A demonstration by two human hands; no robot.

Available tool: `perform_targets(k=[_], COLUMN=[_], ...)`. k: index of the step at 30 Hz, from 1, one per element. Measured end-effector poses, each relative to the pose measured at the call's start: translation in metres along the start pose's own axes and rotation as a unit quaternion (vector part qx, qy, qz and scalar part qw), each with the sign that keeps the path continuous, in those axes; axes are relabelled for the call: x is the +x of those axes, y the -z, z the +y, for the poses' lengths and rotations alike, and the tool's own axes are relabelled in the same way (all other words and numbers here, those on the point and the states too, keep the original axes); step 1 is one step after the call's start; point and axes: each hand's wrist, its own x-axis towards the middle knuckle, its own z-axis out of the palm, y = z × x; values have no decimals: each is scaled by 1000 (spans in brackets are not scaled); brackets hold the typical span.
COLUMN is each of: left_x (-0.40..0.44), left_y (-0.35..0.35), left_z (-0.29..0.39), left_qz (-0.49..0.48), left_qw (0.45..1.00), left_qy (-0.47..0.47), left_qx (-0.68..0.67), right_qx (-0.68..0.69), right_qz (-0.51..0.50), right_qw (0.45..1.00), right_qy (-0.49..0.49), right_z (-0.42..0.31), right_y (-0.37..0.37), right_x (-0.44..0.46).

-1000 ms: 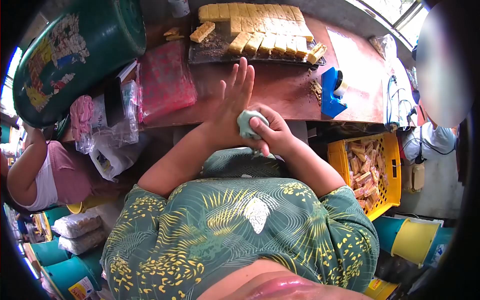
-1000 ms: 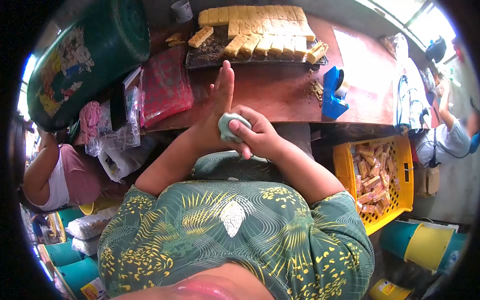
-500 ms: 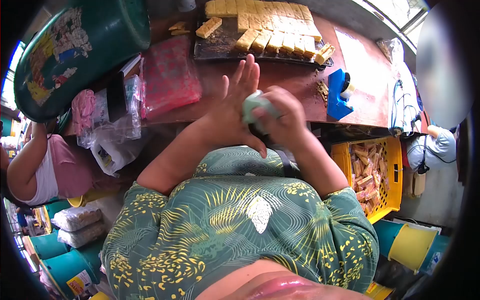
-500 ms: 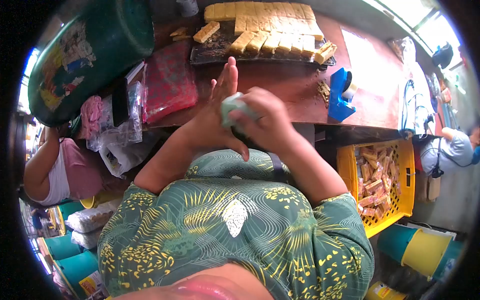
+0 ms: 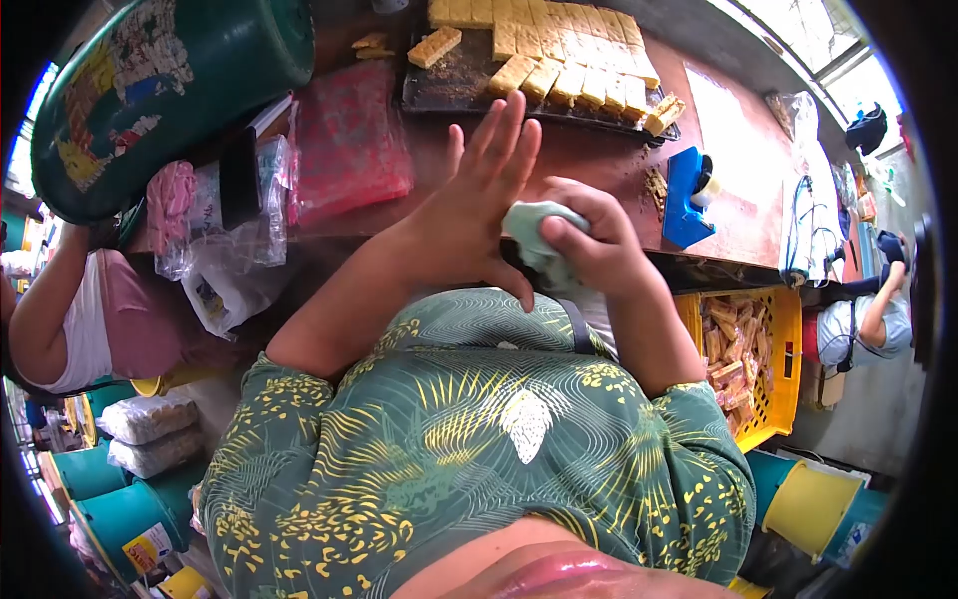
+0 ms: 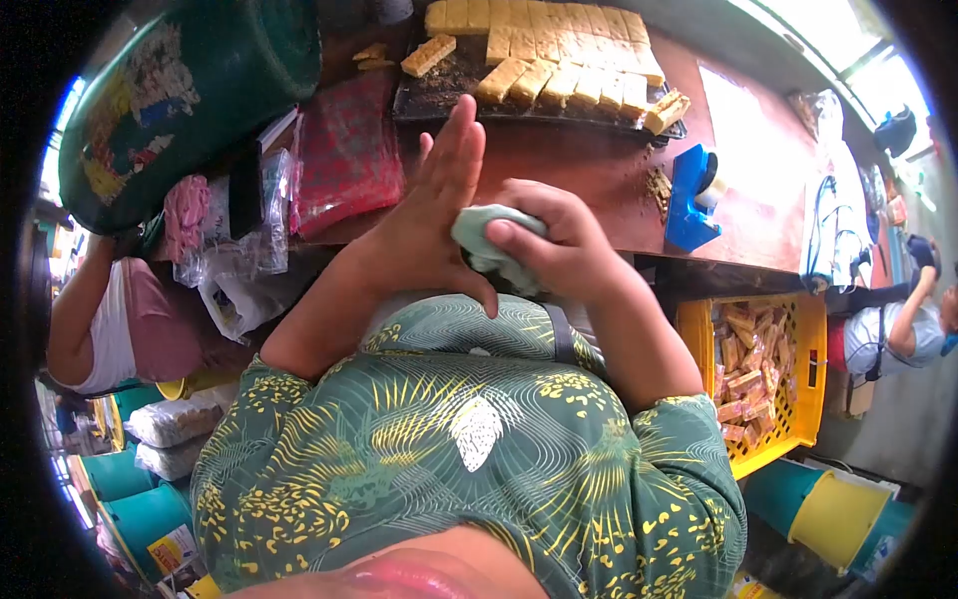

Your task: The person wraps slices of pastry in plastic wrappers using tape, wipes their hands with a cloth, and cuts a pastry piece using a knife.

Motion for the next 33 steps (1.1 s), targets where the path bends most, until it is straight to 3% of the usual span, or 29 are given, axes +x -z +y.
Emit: perform_targets(k=[1,3,4,5,6,8,10,13,16,17,18,20,21,23,25,26,28,29,33], left_x=[5,11,9,3,-2,-4,-8,-7,2,0,0,-7,-11,-18,-15,-13,-8,-7,-14], left_y=[-3,3,3,-1,-3,4,8,-7,0,-2,1,7,7,-17,-37,-40,-40,-44,-41], left_z=[0,-2,-8,-15,-18,-9,-12,-6,-3,-11,-11,-4,-7,-16,-5,3,17,23,25], left_qz=[11,14,-7,-28,-50,-54,-39,-40,3,-2,-1,-4,-10,40,75,57,21,54,64], left_qw=[1000,998,994,987,977,989,995,996,996,991,995,1000,997,918,776,742,671,616,500], left_qy=[-9,-26,-26,-22,-15,21,47,14,-21,-15,-8,15,40,99,134,139,149,176,165], left_qx=[3,48,102,154,206,134,82,82,83,134,97,19,-61,-382,-612,-653,-726,-766,-847], right_qx=[57,60,6,-131,-155,-200,-176,-153,94,-24,-93,-139,-143,-151,-249,-282,-384,-387,-397], right_qz=[-34,-85,-104,-115,-159,-245,-215,-129,-80,-118,-138,-180,-135,5,104,133,79,102,197], right_qw=[993,981,986,982,975,947,960,980,968,987,984,973,980,984,956,941,883,879,869], right_qy=[-96,-162,-134,74,28,-64,-33,1,-221,-110,-69,-32,6,96,113,133,257,261,221], right_z=[-1,-3,-3,16,13,0,-8,-10,-8,14,13,4,2,5,1,2,18,29,44], right_y=[-9,-22,-24,-21,-17,-2,3,3,-26,-16,-10,2,6,3,-9,-20,-33,-32,-11], right_x=[-1,-1,3,5,5,-2,-2,1,0,-3,-5,-8,-10,-11,-8,-5,6,3,17])
